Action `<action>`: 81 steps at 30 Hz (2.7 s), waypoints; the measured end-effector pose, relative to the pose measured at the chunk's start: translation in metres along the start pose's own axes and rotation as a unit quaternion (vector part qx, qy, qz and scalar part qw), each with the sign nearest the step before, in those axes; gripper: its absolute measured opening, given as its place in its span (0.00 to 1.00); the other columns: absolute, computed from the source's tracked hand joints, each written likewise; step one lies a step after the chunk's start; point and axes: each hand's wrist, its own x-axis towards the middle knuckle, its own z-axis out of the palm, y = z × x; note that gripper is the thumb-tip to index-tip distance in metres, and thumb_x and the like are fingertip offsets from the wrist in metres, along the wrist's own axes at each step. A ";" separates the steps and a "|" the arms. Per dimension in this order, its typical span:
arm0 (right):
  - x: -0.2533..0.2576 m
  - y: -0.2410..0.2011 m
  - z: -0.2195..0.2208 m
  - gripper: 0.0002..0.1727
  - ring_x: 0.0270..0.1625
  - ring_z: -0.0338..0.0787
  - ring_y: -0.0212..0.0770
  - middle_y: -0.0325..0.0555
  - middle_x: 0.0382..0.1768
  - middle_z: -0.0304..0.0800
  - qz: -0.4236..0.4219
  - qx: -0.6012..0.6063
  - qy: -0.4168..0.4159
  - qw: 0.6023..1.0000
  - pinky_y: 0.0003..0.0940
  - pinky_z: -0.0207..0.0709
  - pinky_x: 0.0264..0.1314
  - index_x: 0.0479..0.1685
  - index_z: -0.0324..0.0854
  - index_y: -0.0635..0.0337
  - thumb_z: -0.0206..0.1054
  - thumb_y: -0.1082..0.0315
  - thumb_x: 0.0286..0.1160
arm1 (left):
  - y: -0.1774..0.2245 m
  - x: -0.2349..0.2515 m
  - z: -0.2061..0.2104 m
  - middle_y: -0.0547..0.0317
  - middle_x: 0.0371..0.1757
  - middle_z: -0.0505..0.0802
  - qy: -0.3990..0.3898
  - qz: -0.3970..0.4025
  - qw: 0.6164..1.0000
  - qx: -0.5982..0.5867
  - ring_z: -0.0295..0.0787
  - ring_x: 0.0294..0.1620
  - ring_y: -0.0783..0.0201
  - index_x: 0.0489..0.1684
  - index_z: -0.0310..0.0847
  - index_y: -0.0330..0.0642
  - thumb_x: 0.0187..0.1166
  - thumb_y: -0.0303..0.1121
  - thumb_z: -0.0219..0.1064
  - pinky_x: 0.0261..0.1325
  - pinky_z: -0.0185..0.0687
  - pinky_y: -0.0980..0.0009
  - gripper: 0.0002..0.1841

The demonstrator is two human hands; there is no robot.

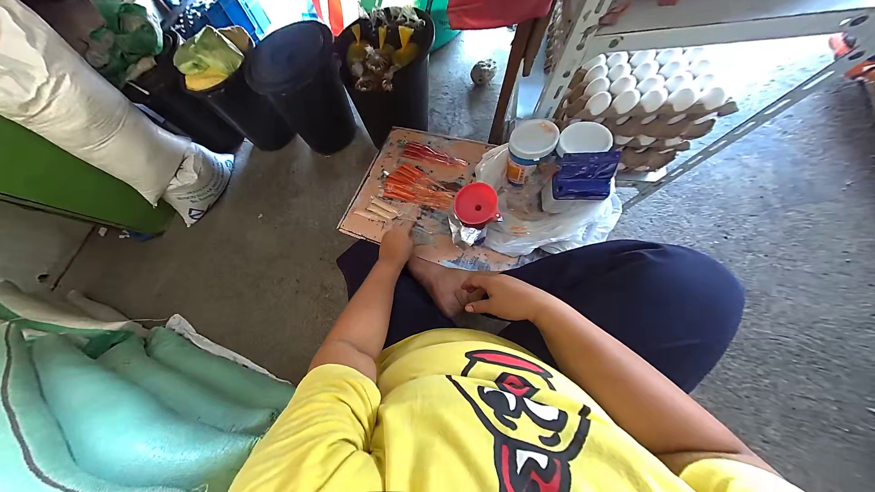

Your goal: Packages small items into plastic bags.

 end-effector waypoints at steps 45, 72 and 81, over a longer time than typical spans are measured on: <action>-0.057 0.138 -0.145 0.16 0.46 0.86 0.35 0.47 0.57 0.88 0.018 0.592 0.428 0.682 0.31 0.79 0.48 0.65 0.83 0.58 0.69 0.66 0.81 | 0.260 0.097 0.066 0.35 0.67 0.88 -0.190 0.001 0.980 0.063 0.83 0.72 0.39 0.73 0.80 0.35 0.76 0.31 0.67 0.74 0.76 0.38 0.24; -0.051 0.142 -0.154 0.15 0.39 0.83 0.30 0.44 0.53 0.90 0.037 0.630 0.393 0.669 0.26 0.73 0.40 0.65 0.82 0.56 0.66 0.66 0.84 | 0.268 0.151 0.039 0.30 0.66 0.87 -0.343 0.122 0.837 0.409 0.80 0.73 0.33 0.56 0.88 0.30 0.79 0.35 0.70 0.75 0.72 0.33 0.17; -0.051 0.149 -0.152 0.14 0.37 0.82 0.29 0.42 0.50 0.90 0.036 0.638 0.395 0.660 0.26 0.72 0.38 0.65 0.83 0.55 0.64 0.65 0.85 | 0.257 0.162 0.043 0.34 0.66 0.89 -0.317 0.154 0.845 0.402 0.82 0.73 0.34 0.53 0.90 0.32 0.77 0.37 0.72 0.72 0.74 0.31 0.16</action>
